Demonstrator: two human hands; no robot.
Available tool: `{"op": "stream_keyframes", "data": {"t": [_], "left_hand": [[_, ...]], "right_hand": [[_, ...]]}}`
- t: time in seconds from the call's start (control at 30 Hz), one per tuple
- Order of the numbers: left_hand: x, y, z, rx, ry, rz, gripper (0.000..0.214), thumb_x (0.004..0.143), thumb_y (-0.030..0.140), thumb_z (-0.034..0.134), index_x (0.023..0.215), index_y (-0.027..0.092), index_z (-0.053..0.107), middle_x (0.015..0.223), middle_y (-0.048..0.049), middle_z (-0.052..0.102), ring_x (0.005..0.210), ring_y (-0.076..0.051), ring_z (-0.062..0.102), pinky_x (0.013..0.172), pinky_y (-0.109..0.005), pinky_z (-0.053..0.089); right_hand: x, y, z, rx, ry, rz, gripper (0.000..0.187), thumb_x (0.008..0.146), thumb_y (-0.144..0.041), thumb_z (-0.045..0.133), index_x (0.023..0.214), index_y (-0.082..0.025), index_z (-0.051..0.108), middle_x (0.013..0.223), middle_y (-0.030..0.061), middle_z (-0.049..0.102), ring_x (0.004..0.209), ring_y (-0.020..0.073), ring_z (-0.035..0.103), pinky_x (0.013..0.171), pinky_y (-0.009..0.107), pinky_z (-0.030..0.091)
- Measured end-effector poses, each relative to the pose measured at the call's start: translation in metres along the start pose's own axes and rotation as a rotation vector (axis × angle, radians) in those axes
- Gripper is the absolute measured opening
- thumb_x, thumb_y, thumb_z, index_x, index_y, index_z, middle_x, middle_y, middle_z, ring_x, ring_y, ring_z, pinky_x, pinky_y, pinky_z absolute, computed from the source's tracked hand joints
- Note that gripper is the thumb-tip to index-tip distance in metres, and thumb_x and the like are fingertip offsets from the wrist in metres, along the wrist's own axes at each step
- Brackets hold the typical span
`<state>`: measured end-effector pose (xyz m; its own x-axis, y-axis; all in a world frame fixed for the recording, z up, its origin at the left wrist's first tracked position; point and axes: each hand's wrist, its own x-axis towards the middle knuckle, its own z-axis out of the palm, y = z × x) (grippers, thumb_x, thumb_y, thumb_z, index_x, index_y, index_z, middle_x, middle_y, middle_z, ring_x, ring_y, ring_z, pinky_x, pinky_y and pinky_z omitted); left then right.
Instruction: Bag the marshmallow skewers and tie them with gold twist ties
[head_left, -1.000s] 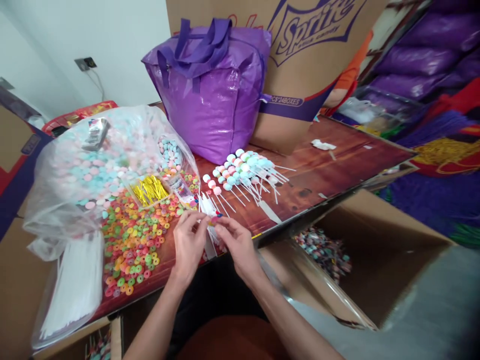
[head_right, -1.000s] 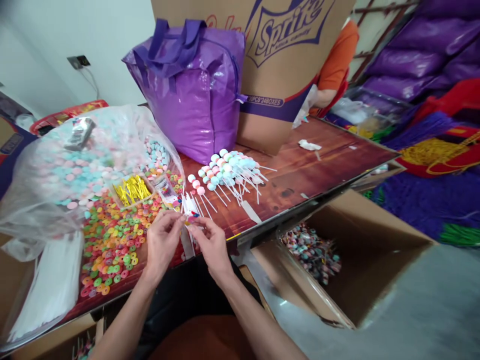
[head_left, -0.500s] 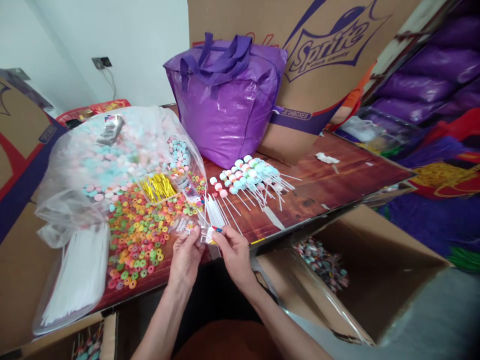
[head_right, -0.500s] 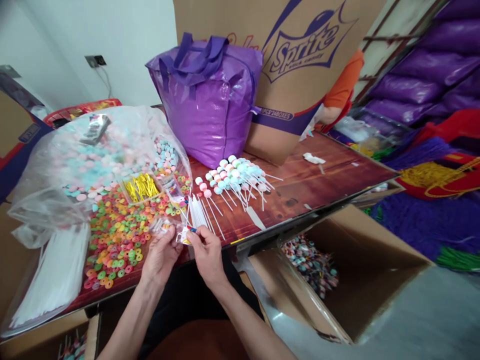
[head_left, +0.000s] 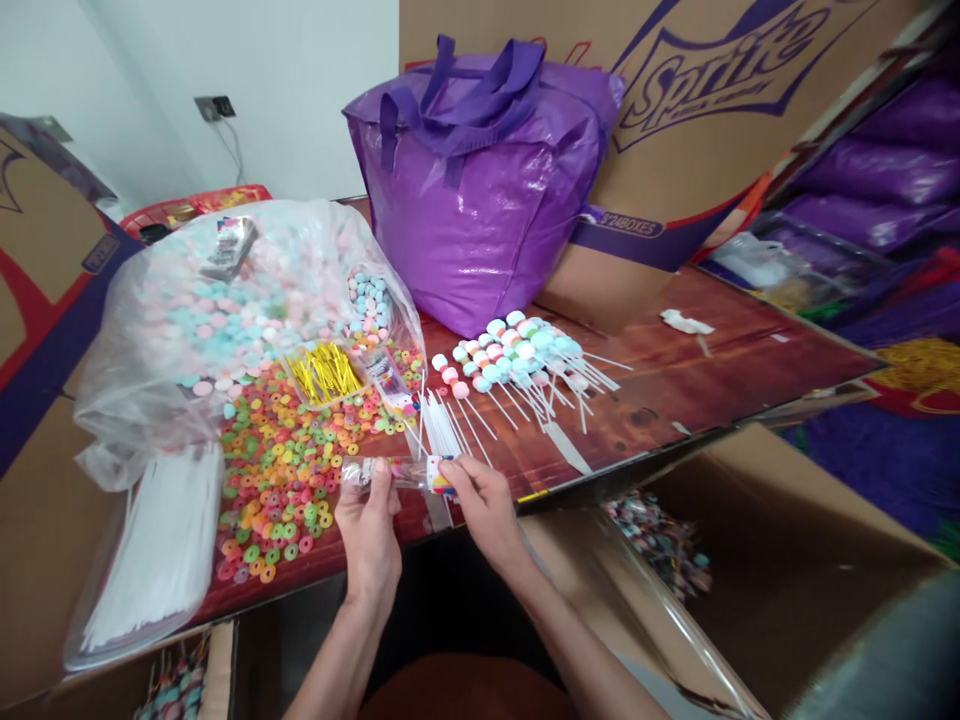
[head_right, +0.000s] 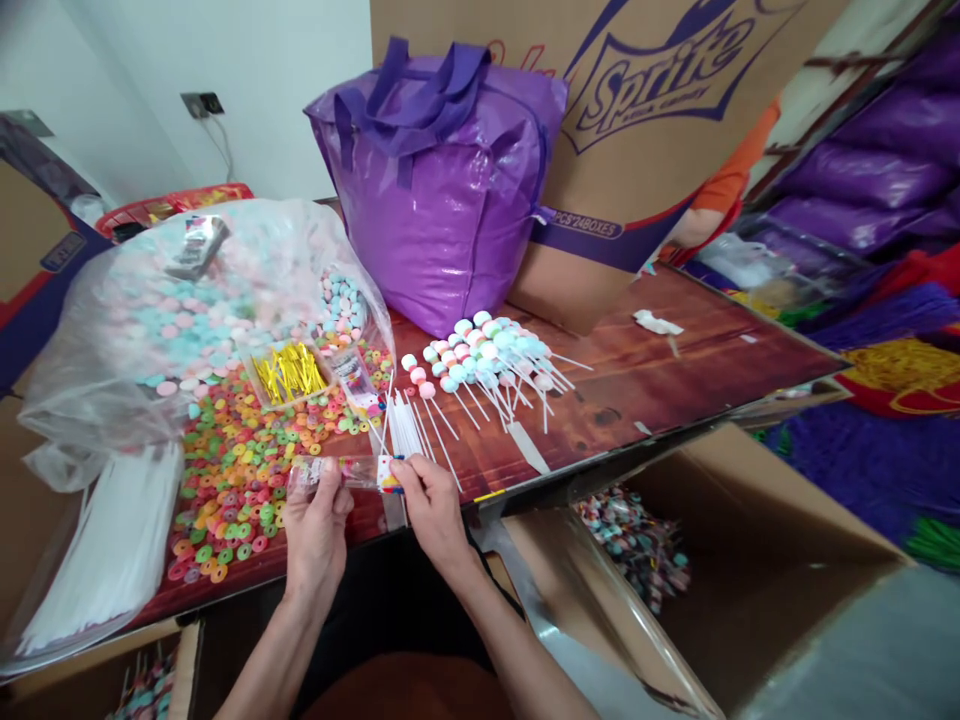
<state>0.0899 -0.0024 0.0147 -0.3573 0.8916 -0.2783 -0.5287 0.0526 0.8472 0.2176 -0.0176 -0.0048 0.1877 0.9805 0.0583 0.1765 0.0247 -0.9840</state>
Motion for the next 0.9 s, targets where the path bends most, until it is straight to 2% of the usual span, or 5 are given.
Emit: {"op": "stream_keyframes", "data": {"t": [0.23, 0.37, 0.53, 0.7, 0.9], "left_hand": [[0.016, 0.001, -0.003, -0.050, 0.090, -0.077, 0.041, 0.053, 0.037, 0.093, 0.067, 0.014, 0.062, 0.060, 0.0060, 0.053, 0.048, -0.003, 0.040, 0.043, -0.016, 0.033], [0.022, 0.007, -0.008, -0.127, 0.108, -0.184, 0.044, 0.049, 0.032, 0.095, 0.070, 0.013, 0.062, 0.065, 0.0051, 0.059, 0.047, -0.003, 0.046, 0.043, -0.015, 0.038], [0.029, 0.016, -0.012, -0.191, 0.153, -0.285, 0.037, 0.059, 0.027, 0.092, 0.078, 0.014, 0.062, 0.065, 0.0052, 0.058, 0.047, -0.004, 0.049, 0.041, -0.015, 0.039], [0.036, 0.026, -0.011, -0.250, 0.176, -0.312, 0.025, 0.072, 0.022, 0.084, 0.081, 0.015, 0.062, 0.066, 0.0044, 0.058, 0.046, -0.004, 0.049, 0.040, -0.014, 0.039], [0.034, 0.025, -0.011, -0.231, 0.154, -0.286, 0.026, 0.073, 0.024, 0.084, 0.080, 0.015, 0.061, 0.067, 0.0039, 0.059, 0.046, -0.004, 0.049, 0.041, -0.014, 0.040]], "right_hand": [[0.060, 0.013, -0.024, -0.703, 0.261, -0.181, 0.017, 0.095, -0.026, 0.049, 0.087, -0.018, 0.063, 0.086, 0.0087, 0.064, 0.081, 0.0221, 0.054, 0.071, 0.031, 0.038], [0.090, 0.019, -0.029, -1.041, 0.212, -0.122, 0.018, 0.091, -0.013, 0.050, 0.098, -0.012, 0.067, 0.091, 0.0165, 0.066, 0.084, 0.0267, 0.056, 0.070, 0.034, 0.037], [0.075, 0.018, -0.038, -0.642, 0.306, -0.169, 0.022, 0.093, -0.021, 0.048, 0.087, -0.017, 0.068, 0.088, 0.0099, 0.068, 0.080, 0.0223, 0.059, 0.072, 0.032, 0.042], [0.020, 0.003, -0.049, -0.048, 0.165, -0.065, 0.020, 0.087, -0.037, 0.064, 0.084, -0.019, 0.072, 0.082, 0.0038, 0.070, 0.076, 0.0201, 0.061, 0.071, 0.030, 0.047], [-0.019, -0.014, -0.049, -0.037, 0.144, -0.215, 0.012, 0.087, -0.029, 0.067, 0.081, -0.023, 0.074, 0.078, 0.0039, 0.068, 0.074, 0.0198, 0.061, 0.069, 0.030, 0.047]]}}
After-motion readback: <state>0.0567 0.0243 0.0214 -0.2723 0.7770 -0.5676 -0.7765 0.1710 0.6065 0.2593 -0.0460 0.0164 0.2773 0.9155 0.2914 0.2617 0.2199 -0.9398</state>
